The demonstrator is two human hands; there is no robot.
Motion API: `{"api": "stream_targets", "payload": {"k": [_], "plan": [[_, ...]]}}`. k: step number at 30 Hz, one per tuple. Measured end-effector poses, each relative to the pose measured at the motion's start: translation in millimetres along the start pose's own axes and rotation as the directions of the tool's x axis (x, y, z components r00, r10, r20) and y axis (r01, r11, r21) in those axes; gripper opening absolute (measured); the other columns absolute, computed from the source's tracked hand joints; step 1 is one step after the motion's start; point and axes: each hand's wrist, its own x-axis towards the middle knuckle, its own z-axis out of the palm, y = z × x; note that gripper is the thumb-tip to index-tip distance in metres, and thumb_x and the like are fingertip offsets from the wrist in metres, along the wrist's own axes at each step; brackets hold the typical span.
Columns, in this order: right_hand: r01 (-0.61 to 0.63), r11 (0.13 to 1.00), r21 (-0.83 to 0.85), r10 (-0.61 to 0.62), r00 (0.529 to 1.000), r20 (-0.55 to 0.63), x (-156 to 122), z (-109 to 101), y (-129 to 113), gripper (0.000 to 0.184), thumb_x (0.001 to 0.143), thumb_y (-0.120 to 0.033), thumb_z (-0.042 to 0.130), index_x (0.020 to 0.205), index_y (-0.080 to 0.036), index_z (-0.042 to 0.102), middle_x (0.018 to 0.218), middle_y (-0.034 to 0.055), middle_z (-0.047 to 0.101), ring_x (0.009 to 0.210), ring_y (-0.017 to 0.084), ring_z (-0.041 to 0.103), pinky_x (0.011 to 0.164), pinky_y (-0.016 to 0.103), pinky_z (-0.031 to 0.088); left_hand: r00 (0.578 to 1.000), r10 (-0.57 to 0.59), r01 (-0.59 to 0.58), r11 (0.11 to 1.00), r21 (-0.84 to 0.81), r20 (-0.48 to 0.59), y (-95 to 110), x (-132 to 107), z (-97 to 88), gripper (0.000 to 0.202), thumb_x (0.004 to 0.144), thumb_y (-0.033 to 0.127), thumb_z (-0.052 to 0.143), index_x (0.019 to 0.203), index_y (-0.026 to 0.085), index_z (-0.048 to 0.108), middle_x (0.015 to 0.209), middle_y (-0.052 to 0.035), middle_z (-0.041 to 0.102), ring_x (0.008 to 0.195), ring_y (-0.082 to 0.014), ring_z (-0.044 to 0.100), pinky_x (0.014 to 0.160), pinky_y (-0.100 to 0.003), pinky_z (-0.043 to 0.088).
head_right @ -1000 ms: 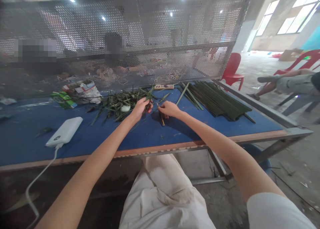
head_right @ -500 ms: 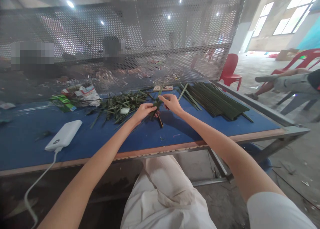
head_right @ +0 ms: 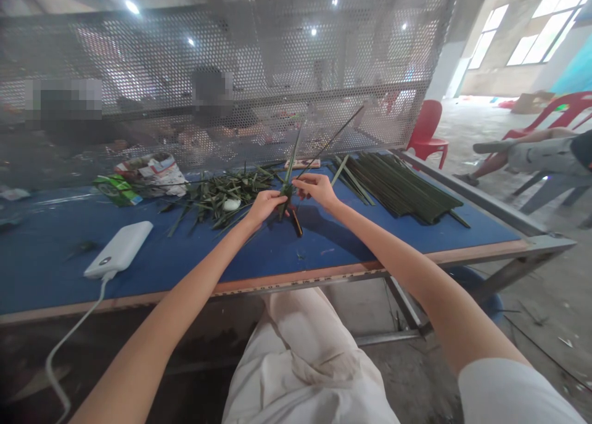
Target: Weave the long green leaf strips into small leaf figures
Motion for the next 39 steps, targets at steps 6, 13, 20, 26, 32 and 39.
{"api": "stream_targets", "payload": {"k": [6, 13, 20, 26, 32, 39], "plan": [[-0.172, 0.963, 0.208, 0.142, 0.978, 0.152, 0.9, 1.5, -7.2, 0.029, 0.087, -0.04, 0.053, 0.093, -0.016, 0.069, 0.095, 0.01, 0.072, 0.083, 0.016, 0.068, 0.067, 0.025, 0.052, 0.999, -0.017, 0.014, 0.998, -0.064, -0.049, -2.4, 3.3, -3.0, 0.016, 0.082, 0.013, 0.059, 0.067, 0.01, 0.064, 0.061, -0.0049, 0.069, 0.046, -0.0121, 0.06, 0.054, -0.024, 0.048], [-0.2, 0.952, 0.232, 0.142, 0.959, 0.246, -0.7, 2.2, -1.8, 0.026, 0.074, -0.033, 0.073, 0.094, -0.018, 0.068, 0.091, 0.0059, 0.072, 0.084, 0.014, 0.066, 0.071, 0.023, 0.051, 0.997, 0.006, -0.012, 0.997, -0.071, -0.079, -3.4, 4.1, -3.3, 0.011, 0.084, 0.012, 0.058, 0.079, 0.009, 0.068, 0.058, -0.0025, 0.067, 0.052, -0.0148, 0.063, 0.057, -0.026, 0.05], [-0.076, 0.988, 0.137, 0.072, 0.997, 0.035, 2.1, -2.1, -1.9, 0.042, 0.068, -0.039, 0.076, 0.102, -0.019, 0.061, 0.081, -0.0004, 0.068, 0.062, 0.008, 0.056, 0.057, 0.02, 0.043, 0.994, 0.071, -0.068, 0.997, -0.041, 0.083, -5.2, 0.1, 5.0, 0.003, 0.08, 0.01, 0.064, 0.081, 0.01, 0.066, 0.063, -0.0036, 0.069, 0.052, -0.0151, 0.064, 0.056, -0.025, 0.051], [0.02, 0.997, 0.073, -0.018, 1.0, -0.018, 6.5, -3.3, 3.7, 0.04, 0.064, -0.043, 0.077, 0.09, -0.02, 0.057, 0.073, -0.0015, 0.066, 0.049, 0.006, 0.045, 0.049, 0.022, 0.04, 0.99, 0.053, -0.047, 0.998, -0.047, 0.128, -2.3, -4.8, 11.3, 0.006, 0.085, 0.016, 0.06, 0.086, 0.012, 0.064, 0.077, -0.0092, 0.073, 0.055, -0.0166, 0.066, 0.055, -0.027, 0.051], [0.078, 0.997, -0.021, -0.078, 0.997, -0.027, 9.8, -1.4, 13.6, 0.038, 0.066, -0.045, 0.075, 0.089, -0.02, 0.058, 0.076, 0.0008, 0.066, 0.052, 0.008, 0.051, 0.049, 0.024, 0.044, 0.978, 0.052, -0.047, 0.998, -0.029, 0.201, -2.5, -6.8, 14.1, 0.015, 0.082, 0.012, 0.056, 0.094, 0.012, 0.065, 0.078, -0.0072, 0.072, 0.056, -0.016, 0.066, 0.056, -0.026, 0.052], [0.168, 0.984, -0.068, -0.17, 0.985, -0.04, 7.8, -2.3, 12.3, 0.03, 0.068, -0.039, 0.074, 0.085, -0.018, 0.061, 0.082, 0.0042, 0.066, 0.067, 0.013, 0.06, 0.055, 0.025, 0.05, 0.977, -0.013, 0.027, 0.998, -0.061, 0.212, 8.6, -14.3, 18.0, 0.038, 0.071, 0.001, 0.05, 0.105, 0.012, 0.064, 0.073, -0.0041, 0.069, 0.056, -0.0187, 0.068, 0.058, -0.029, 0.053]]}}
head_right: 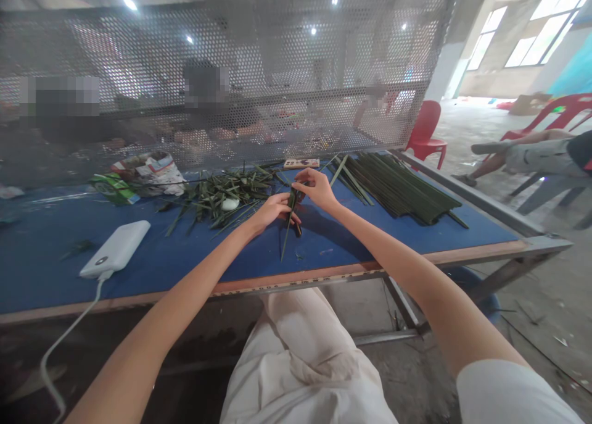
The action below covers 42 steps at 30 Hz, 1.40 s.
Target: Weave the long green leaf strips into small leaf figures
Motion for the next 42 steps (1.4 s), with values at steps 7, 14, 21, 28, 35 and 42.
{"api": "stream_targets", "payload": {"k": [7, 14, 21, 28, 35, 42], "plan": [[-0.007, 0.999, -0.031, 0.007, 1.0, -0.006, -5.2, 3.0, -7.8, 0.027, 0.071, -0.039, 0.072, 0.086, -0.019, 0.061, 0.084, 0.0046, 0.066, 0.071, 0.015, 0.061, 0.058, 0.026, 0.052, 1.0, -0.019, 0.018, 0.999, -0.027, -0.019, 0.3, 0.1, -0.7, 0.012, 0.081, 0.016, 0.056, 0.09, 0.013, 0.064, 0.065, -0.0035, 0.067, 0.055, -0.0174, 0.067, 0.056, -0.026, 0.052], [0.009, 1.0, -0.011, -0.009, 1.0, -0.009, -7.4, 4.9, -11.4, 0.026, 0.071, -0.04, 0.072, 0.083, -0.019, 0.061, 0.083, 0.004, 0.065, 0.065, 0.013, 0.059, 0.058, 0.027, 0.051, 0.998, 0.009, -0.009, 1.0, 0.013, -0.058, -2.2, 1.3, -2.9, 0.013, 0.08, 0.008, 0.053, 0.087, 0.011, 0.065, 0.068, -0.0041, 0.069, 0.056, -0.0171, 0.068, 0.059, -0.027, 0.053], [-0.039, 0.998, -0.055, 0.03, 0.987, -0.155, -5.0, 1.9, -11.9, 0.037, 0.078, -0.056, 0.063, 0.079, -0.019, 0.059, 0.075, 0.0024, 0.062, 0.054, 0.01, 0.053, 0.05, 0.024, 0.043, 0.985, 0.03, -0.025, 0.999, 0.03, -0.168, -0.8, 2.4, -5.7, 0.015, 0.079, 0.007, 0.054, 0.079, 0.011, 0.068, 0.068, -0.0061, 0.071, 0.052, -0.0151, 0.064, 0.055, -0.026, 0.05], [-0.245, 0.969, -0.024, 0.246, 0.961, 0.125, -9.2, 6.2, -1.6, 0.05, 0.076, -0.066, 0.06, 0.071, -0.016, 0.063, 0.054, -0.0037, 0.044, 0.049, 0.008, 0.042, 0.048, 0.023, 0.034, 0.96, 0.096, -0.082, 0.994, 0.066, -0.265, -4.9, 7.3, -13.0, 0.022, 0.079, 0.007, 0.052, 0.089, 0.011, 0.071, 0.074, -0.0074, 0.073, 0.051, -0.0133, 0.06, 0.055, -0.026, 0.049], [-0.281, 0.958, 0.061, 0.267, 0.949, 0.167, -7.2, 5.3, -0.2, 0.038, 0.067, -0.053, 0.073, 0.07, -0.016, 0.062, 0.054, -0.0041, 0.046, 0.052, 0.008, 0.041, 0.05, 0.024, 0.03, 0.97, 0.142, -0.124, 0.987, 0.1, -0.196, -13.4, 12.7, -15.8, 0.017, 0.077, 0.005, 0.054, 0.082, 0.011, 0.07, 0.062, -0.004, 0.067, 0.054, -0.0137, 0.061, 0.057, -0.024, 0.047], [-0.351, 0.925, 0.143, 0.323, 0.928, 0.188, -8.8, 5.9, -7.3, 0.031, 0.065, -0.042, 0.076, 0.065, -0.017, 0.058, 0.054, -0.005, 0.046, 0.052, 0.007, 0.041, 0.051, 0.024, 0.03, 0.969, 0.151, -0.133, 0.986, 0.102, -0.197, -15.0, 13.9, -16.5, 0.017, 0.078, 0.006, 0.057, 0.092, 0.012, 0.066, 0.066, -0.0034, 0.068, 0.053, -0.0126, 0.061, 0.053, -0.023, 0.042]]}}
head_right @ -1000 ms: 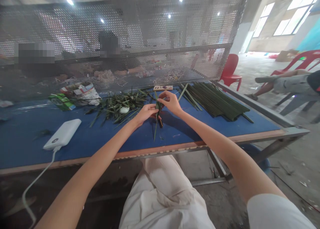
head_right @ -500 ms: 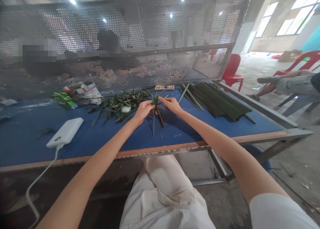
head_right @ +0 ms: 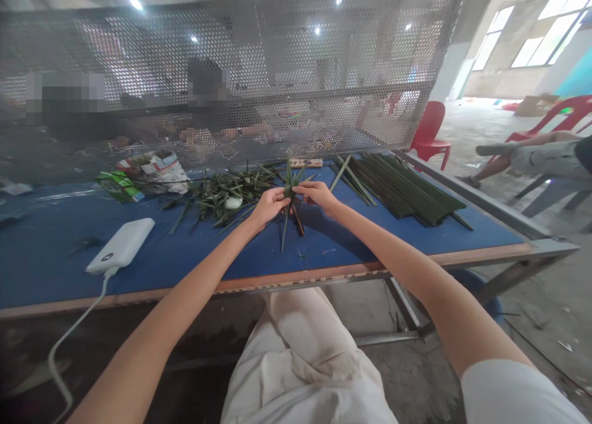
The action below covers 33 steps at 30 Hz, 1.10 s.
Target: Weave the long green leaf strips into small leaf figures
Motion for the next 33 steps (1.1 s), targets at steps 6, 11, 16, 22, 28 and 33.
{"api": "stream_targets", "payload": {"k": [6, 11, 16, 22, 28, 33], "plan": [[-0.047, 0.997, 0.058, 0.05, 0.997, -0.058, 1.1, 2.9, -1.0, 0.028, 0.068, -0.037, 0.075, 0.063, -0.017, 0.056, 0.051, -0.0049, 0.045, 0.05, 0.007, 0.04, 0.05, 0.024, 0.029, 0.998, -0.044, 0.042, 0.997, -0.064, -0.038, 4.0, -1.3, 1.6, 0.012, 0.078, 0.011, 0.063, 0.089, 0.013, 0.062, 0.068, -0.0034, 0.069, 0.051, -0.0122, 0.059, 0.056, -0.025, 0.044], [-0.021, 0.995, 0.095, 0.034, 0.99, -0.135, 1.8, 0.1, -1.6, 0.025, 0.071, -0.033, 0.074, 0.062, -0.017, 0.056, 0.051, -0.0047, 0.044, 0.049, 0.007, 0.037, 0.049, 0.024, 0.028, 0.997, -0.068, 0.068, 0.998, 0.007, 0.031, 11.0, -7.4, 3.9, 0.02, 0.083, 0.026, 0.063, 0.067, 0.013, 0.06, 0.067, -0.0085, 0.07, 0.047, -0.0113, 0.055, 0.049, -0.025, 0.036], [-0.019, 0.994, 0.108, 0.035, 0.988, -0.152, 1.4, -2.1, -2.1, 0.027, 0.071, -0.033, 0.075, 0.061, -0.018, 0.055, 0.05, -0.0048, 0.043, 0.049, 0.007, 0.036, 0.049, 0.024, 0.028, 1.0, -0.029, 0.029, 0.999, 0.029, 0.011, 13.4, -10.5, 5.0, 0.021, 0.084, 0.02, 0.06, 0.064, 0.013, 0.061, 0.066, -0.0089, 0.07, 0.047, -0.0104, 0.053, 0.05, -0.025, 0.037], [-0.025, 0.992, 0.122, 0.043, 0.988, -0.149, 2.1, -1.3, -3.1, 0.029, 0.07, -0.034, 0.076, 0.061, -0.018, 0.054, 0.051, -0.0054, 0.042, 0.049, 0.007, 0.035, 0.049, 0.023, 0.029, 1.0, 0.003, -0.003, 1.0, 0.008, 0.001, 14.4, -9.6, 5.9, 0.018, 0.082, 0.013, 0.06, 0.064, 0.014, 0.059, 0.059, -0.0026, 0.062, 0.045, -0.0084, 0.051, 0.049, -0.023, 0.036], [-0.04, 0.986, 0.159, 0.064, 0.987, -0.147, 0.3, -0.5, -4.7, 0.025, 0.071, -0.032, 0.076, 0.064, -0.018, 0.057, 0.053, -0.0058, 0.042, 0.05, 0.007, 0.037, 0.051, 0.023, 0.031, 1.0, 0.006, -0.006, 1.0, 0.0, 0.018, 17.2, -9.8, 5.7, 0.016, 0.084, 0.012, 0.058, 0.069, 0.014, 0.058, 0.061, 0.0005, 0.058, 0.038, -0.0046, 0.045, 0.043, -0.021, 0.031], [-0.042, 0.986, 0.164, 0.059, 0.993, -0.101, -0.9, 0.1, -4.8, 0.028, 0.069, -0.038, 0.077, 0.065, -0.017, 0.059, 0.058, -0.004, 0.047, 0.054, 0.007, 0.043, 0.054, 0.023, 0.035, 1.0, 0.014, -0.014, 1.0, 0.001, 0.025, 15.2, -8.5, 3.3, 0.013, 0.085, 0.015, 0.059, 0.071, 0.013, 0.058, 0.065, -0.0008, 0.061, 0.037, -0.0036, 0.042, 0.042, -0.022, 0.029]]}}
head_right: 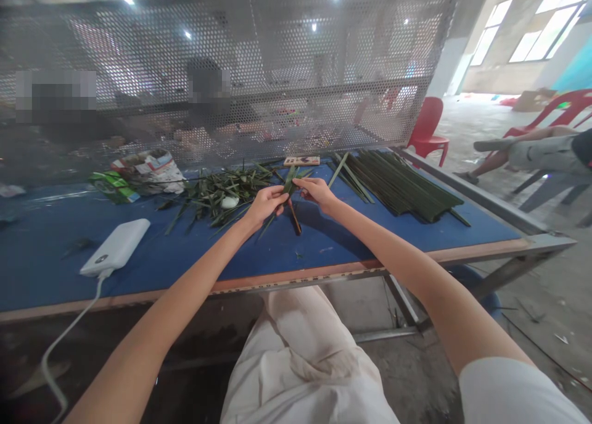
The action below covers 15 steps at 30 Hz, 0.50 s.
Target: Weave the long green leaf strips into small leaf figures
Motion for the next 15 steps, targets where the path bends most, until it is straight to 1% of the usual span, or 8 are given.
{"api": "stream_targets", "payload": {"k": [4, 7, 11, 15], "plan": [[0.058, 0.997, -0.04, -0.059, 0.998, -0.014, 1.9, -0.5, 2.3, 0.033, 0.067, -0.044, 0.078, 0.064, -0.018, 0.058, 0.057, -0.004, 0.047, 0.053, 0.007, 0.041, 0.053, 0.024, 0.034, 1.0, -0.007, 0.007, 1.0, 0.023, -0.014, -1.4, 0.6, -0.8, 0.013, 0.084, 0.019, 0.06, 0.072, 0.013, 0.061, 0.067, -0.0036, 0.065, 0.039, -0.0043, 0.041, 0.044, -0.023, 0.03], [0.079, 0.995, -0.059, -0.081, 0.996, -0.037, 2.4, -0.8, 3.1, 0.035, 0.068, -0.046, 0.077, 0.063, -0.018, 0.056, 0.058, -0.0034, 0.046, 0.053, 0.008, 0.04, 0.052, 0.024, 0.034, 1.0, 0.0, 0.001, 0.999, 0.036, -0.021, -1.5, -0.2, -0.7, 0.015, 0.082, 0.023, 0.062, 0.071, 0.013, 0.063, 0.069, -0.0051, 0.067, 0.04, -0.0051, 0.042, 0.045, -0.024, 0.03], [0.06, 0.997, -0.054, -0.063, 0.996, -0.058, 1.1, -1.3, 1.9, 0.033, 0.069, -0.045, 0.076, 0.064, -0.018, 0.056, 0.059, -0.0038, 0.046, 0.054, 0.008, 0.041, 0.054, 0.024, 0.035, 1.0, 0.009, -0.009, 0.999, 0.046, -0.006, -3.1, -0.6, -0.8, 0.018, 0.082, 0.029, 0.064, 0.072, 0.013, 0.064, 0.07, -0.0059, 0.068, 0.04, -0.0052, 0.042, 0.045, -0.024, 0.031], [0.037, 0.999, -0.039, -0.04, 0.997, -0.07, 0.7, -1.8, 1.1, 0.031, 0.069, -0.043, 0.077, 0.067, -0.018, 0.059, 0.06, -0.0041, 0.047, 0.054, 0.007, 0.042, 0.054, 0.023, 0.036, 1.0, 0.007, -0.008, 0.999, 0.052, 0.009, -5.2, 0.3, -0.6, 0.018, 0.084, 0.028, 0.061, 0.073, 0.013, 0.063, 0.071, -0.0063, 0.069, 0.04, -0.0053, 0.042, 0.045, -0.024, 0.033]]}}
